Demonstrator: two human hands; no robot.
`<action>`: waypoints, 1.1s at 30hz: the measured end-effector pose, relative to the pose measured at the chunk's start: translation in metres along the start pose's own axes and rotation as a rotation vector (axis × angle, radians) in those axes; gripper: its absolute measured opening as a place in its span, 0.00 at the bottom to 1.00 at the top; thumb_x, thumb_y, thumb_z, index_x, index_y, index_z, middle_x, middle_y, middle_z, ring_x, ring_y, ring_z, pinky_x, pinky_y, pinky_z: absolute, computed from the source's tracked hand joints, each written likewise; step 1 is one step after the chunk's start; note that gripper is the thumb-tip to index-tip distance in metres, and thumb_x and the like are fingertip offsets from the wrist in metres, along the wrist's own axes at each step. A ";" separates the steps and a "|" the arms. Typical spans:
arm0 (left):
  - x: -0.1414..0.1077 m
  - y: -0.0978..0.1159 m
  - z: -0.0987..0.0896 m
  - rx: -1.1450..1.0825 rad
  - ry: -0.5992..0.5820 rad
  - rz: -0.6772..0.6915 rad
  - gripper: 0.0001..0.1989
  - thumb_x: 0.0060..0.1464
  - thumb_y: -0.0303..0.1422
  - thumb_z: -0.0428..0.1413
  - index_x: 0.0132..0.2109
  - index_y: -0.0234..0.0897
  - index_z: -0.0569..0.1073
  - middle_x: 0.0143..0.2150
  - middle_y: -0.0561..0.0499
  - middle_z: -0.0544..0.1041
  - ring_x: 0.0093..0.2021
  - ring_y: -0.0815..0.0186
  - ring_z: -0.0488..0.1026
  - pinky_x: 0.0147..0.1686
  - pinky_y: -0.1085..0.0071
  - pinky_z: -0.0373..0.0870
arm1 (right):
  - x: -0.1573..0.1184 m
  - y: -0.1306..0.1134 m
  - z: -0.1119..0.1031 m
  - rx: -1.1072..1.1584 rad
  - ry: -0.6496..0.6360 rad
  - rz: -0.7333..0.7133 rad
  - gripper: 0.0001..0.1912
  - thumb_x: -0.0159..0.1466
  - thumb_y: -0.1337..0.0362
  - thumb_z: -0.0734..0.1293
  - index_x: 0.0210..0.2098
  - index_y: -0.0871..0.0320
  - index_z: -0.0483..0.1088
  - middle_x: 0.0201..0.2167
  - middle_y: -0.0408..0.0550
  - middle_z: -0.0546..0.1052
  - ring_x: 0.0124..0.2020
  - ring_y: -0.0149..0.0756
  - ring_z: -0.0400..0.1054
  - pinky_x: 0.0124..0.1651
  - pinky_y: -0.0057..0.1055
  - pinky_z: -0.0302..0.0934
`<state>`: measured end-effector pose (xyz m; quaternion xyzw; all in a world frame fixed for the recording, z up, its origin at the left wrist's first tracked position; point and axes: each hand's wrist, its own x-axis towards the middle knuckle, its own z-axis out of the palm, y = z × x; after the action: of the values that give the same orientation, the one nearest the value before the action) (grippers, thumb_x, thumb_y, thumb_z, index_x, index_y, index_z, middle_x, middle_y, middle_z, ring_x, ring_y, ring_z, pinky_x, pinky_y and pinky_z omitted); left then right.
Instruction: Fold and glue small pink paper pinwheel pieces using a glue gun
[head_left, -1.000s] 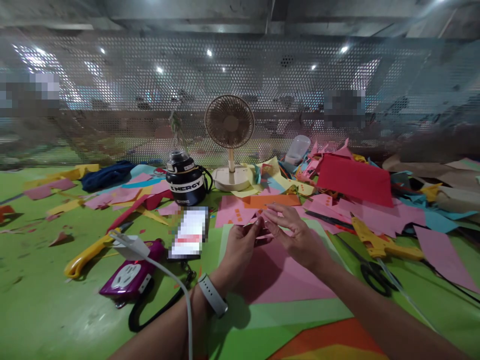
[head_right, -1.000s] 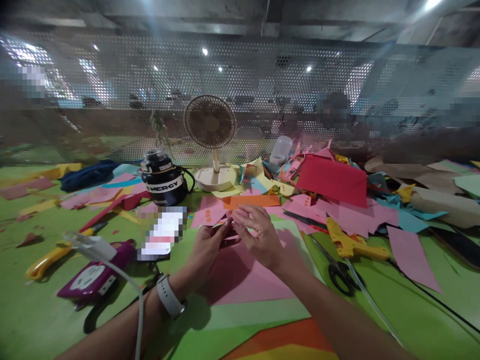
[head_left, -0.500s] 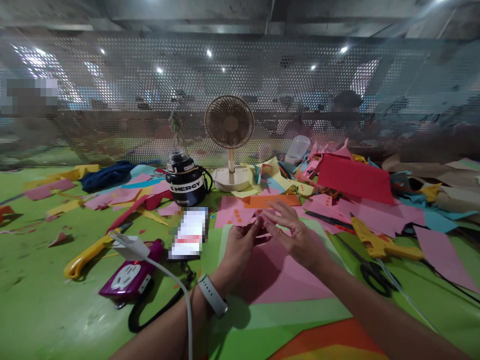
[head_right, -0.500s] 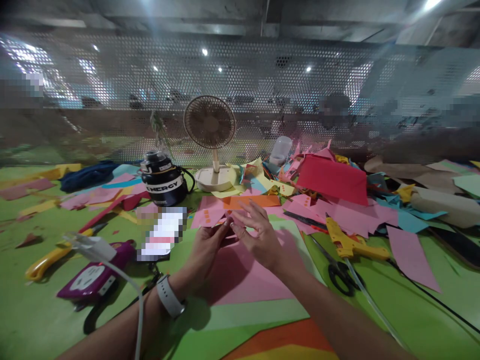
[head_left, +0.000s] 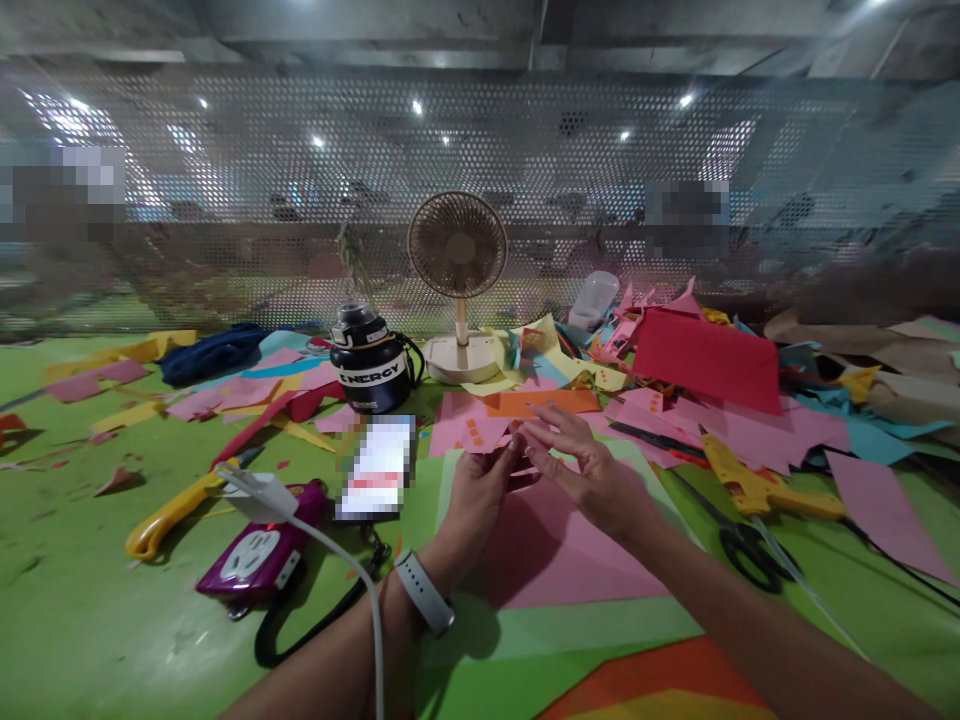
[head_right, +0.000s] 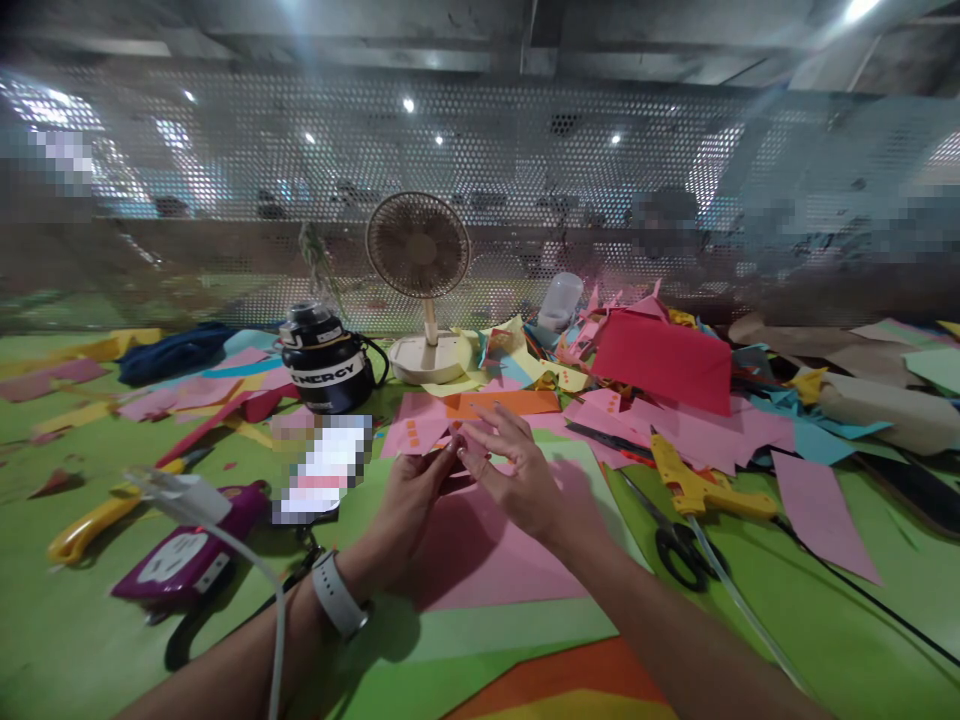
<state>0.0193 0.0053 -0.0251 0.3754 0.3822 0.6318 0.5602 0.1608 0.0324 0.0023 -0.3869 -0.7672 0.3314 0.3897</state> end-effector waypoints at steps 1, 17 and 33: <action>0.000 0.000 0.000 -0.010 -0.005 0.006 0.16 0.47 0.44 0.64 0.39 0.37 0.79 0.41 0.46 0.82 0.39 0.59 0.78 0.38 0.66 0.75 | 0.000 0.000 0.000 -0.006 -0.002 -0.003 0.20 0.62 0.55 0.66 0.52 0.52 0.74 0.61 0.50 0.67 0.65 0.46 0.51 0.66 0.49 0.47; 0.000 -0.001 -0.001 -0.041 -0.017 0.006 0.16 0.46 0.42 0.65 0.37 0.34 0.78 0.35 0.47 0.81 0.34 0.62 0.78 0.36 0.67 0.75 | 0.000 0.002 0.000 0.076 0.108 -0.069 0.16 0.60 0.60 0.67 0.47 0.53 0.76 0.57 0.53 0.70 0.61 0.44 0.58 0.63 0.45 0.52; -0.007 0.000 0.007 0.083 -0.185 -0.054 0.21 0.43 0.46 0.66 0.35 0.32 0.76 0.31 0.44 0.80 0.33 0.60 0.78 0.36 0.62 0.77 | 0.004 -0.003 -0.001 0.176 0.157 0.119 0.15 0.60 0.50 0.65 0.32 0.57 0.70 0.34 0.47 0.75 0.36 0.37 0.69 0.39 0.32 0.62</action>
<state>0.0264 -0.0014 -0.0219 0.4444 0.3647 0.5627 0.5940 0.1591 0.0349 0.0068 -0.4211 -0.6780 0.3886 0.4604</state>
